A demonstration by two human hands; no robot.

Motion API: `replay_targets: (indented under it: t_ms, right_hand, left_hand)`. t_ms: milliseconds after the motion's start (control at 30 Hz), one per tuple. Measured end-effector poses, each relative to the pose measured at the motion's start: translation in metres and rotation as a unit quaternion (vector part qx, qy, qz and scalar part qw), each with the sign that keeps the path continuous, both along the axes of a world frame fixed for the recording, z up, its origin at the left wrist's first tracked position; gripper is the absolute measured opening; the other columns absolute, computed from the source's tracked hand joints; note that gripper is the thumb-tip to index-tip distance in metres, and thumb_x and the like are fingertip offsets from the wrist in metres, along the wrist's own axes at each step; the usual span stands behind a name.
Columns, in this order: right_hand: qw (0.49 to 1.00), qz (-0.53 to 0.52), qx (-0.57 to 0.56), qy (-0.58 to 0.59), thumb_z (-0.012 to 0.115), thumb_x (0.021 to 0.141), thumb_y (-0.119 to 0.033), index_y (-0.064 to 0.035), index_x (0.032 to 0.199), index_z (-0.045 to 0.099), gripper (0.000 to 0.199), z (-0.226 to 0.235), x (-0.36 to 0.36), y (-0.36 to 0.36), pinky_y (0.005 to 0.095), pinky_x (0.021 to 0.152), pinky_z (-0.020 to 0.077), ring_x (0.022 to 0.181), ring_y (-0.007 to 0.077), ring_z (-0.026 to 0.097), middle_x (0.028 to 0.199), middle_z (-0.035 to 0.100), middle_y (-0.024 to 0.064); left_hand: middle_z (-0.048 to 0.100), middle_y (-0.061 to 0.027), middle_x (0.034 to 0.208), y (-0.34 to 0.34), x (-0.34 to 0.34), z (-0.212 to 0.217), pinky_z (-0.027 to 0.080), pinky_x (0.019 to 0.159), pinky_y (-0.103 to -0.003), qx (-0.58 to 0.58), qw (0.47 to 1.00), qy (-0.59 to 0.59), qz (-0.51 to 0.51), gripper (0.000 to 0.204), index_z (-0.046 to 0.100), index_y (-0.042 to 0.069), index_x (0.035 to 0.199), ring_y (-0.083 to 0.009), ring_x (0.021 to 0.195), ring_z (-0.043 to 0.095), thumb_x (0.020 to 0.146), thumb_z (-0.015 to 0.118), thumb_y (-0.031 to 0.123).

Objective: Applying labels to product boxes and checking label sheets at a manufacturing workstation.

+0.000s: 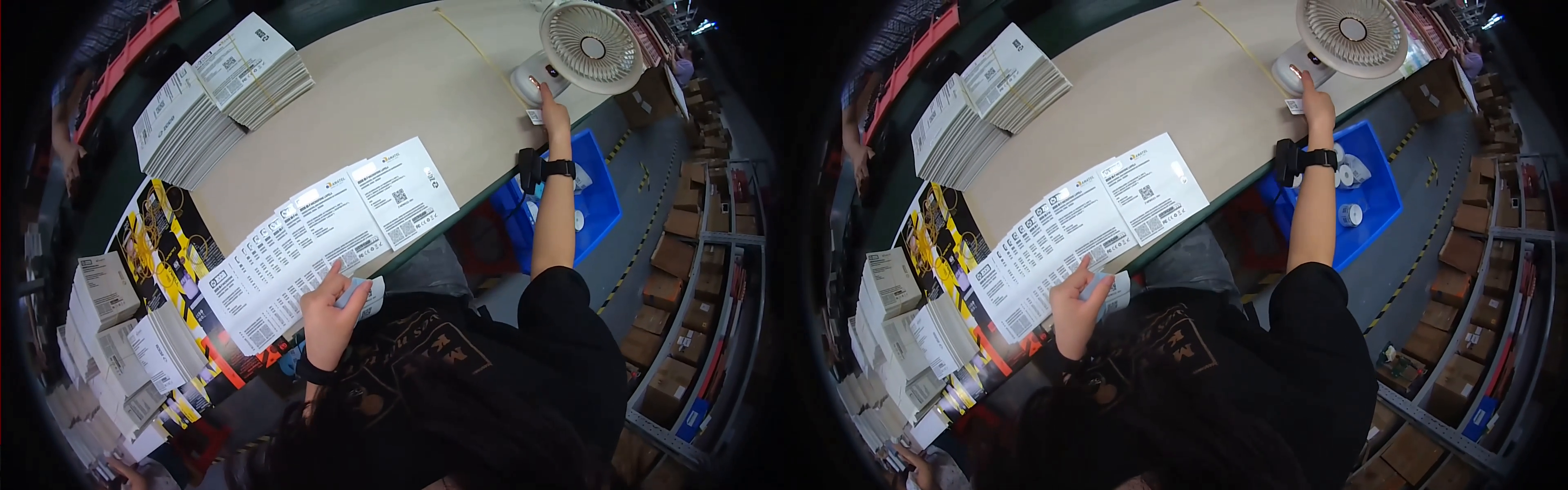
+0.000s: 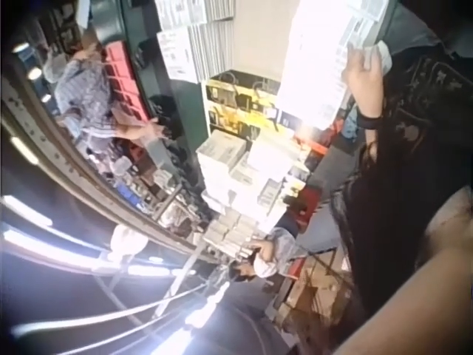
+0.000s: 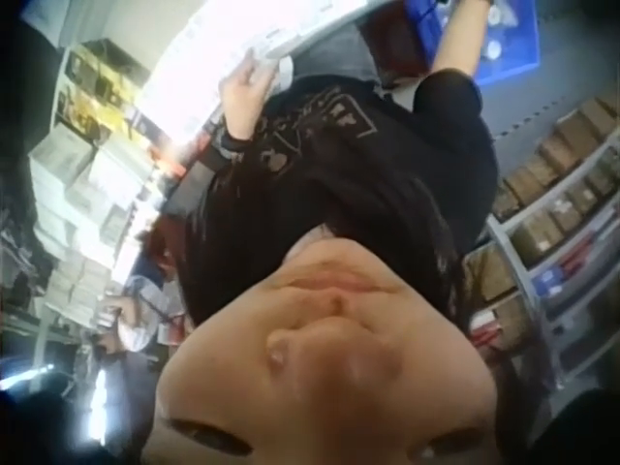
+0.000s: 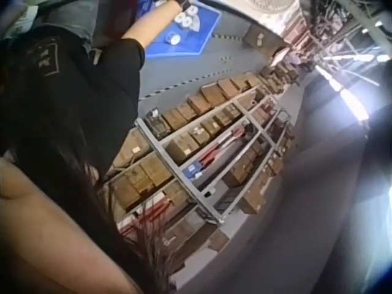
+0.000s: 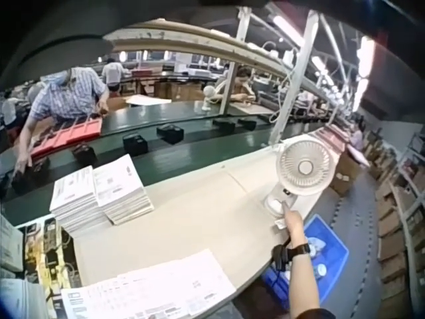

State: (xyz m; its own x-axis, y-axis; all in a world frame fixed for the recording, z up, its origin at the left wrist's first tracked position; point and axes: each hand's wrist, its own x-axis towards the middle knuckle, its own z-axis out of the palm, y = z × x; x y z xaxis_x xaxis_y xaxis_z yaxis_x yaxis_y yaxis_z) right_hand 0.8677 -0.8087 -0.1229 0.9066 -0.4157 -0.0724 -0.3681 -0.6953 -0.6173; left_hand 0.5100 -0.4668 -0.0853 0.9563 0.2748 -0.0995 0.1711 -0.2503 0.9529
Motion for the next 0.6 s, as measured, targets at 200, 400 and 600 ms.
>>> replay_targets:
  t_ms: [200, 400, 600]
  right_hand:
    - [0.996, 0.009, -0.061, 0.06, 0.046, 0.064, -0.075, 0.0093, 0.091, 0.063, 0.09, -0.008, 0.011, -0.008, 0.0338, 0.077, 0.0447, 0.089, 0.0324, 0.06, 0.087, 0.062, 0.0266]
    - [0.998, 0.005, 0.067, -0.006, 0.054, 0.062, -0.071, -0.0016, 0.071, 0.06, 0.07, -0.003, 0.009, -0.002, 0.0294, 0.046, 0.0353, 0.049, 0.0187, 0.048, 0.059, 0.053, 0.0096]
    - [0.981, 0.007, 0.164, 0.1, 0.061, 0.06, -0.066, -0.0126, 0.057, 0.047, 0.056, 0.024, -0.003, 0.003, 0.023, 0.035, 0.0208, 0.036, 0.0078, 0.026, 0.048, 0.034, -0.0039]
  left_hand:
    - [0.033, -0.004, 0.041, -0.001, 0.001, -0.001, 0.038, 0.099, -0.037, -0.004, 1.0, 0.007, 0.007, 0.027, 0.046, -0.003, 0.058, -0.0131, 0.042, 0.024, 0.076, 0.064, 0.006]
    - [0.032, -0.005, 0.041, -0.001, 0.0, -0.004, 0.039, 0.098, -0.037, 0.002, 1.0, -0.003, 0.011, 0.028, 0.047, -0.003, 0.058, -0.0139, 0.041, 0.026, 0.076, 0.064, 0.008]
    - [0.059, -0.0213, 0.064, 0.003, -0.004, 0.0, 0.044, 0.073, -0.028, 0.015, 0.996, 0.088, 0.003, 0.024, 0.054, -0.006, 0.064, -0.0312, 0.11, 0.051, 0.075, 0.067, 0.012]
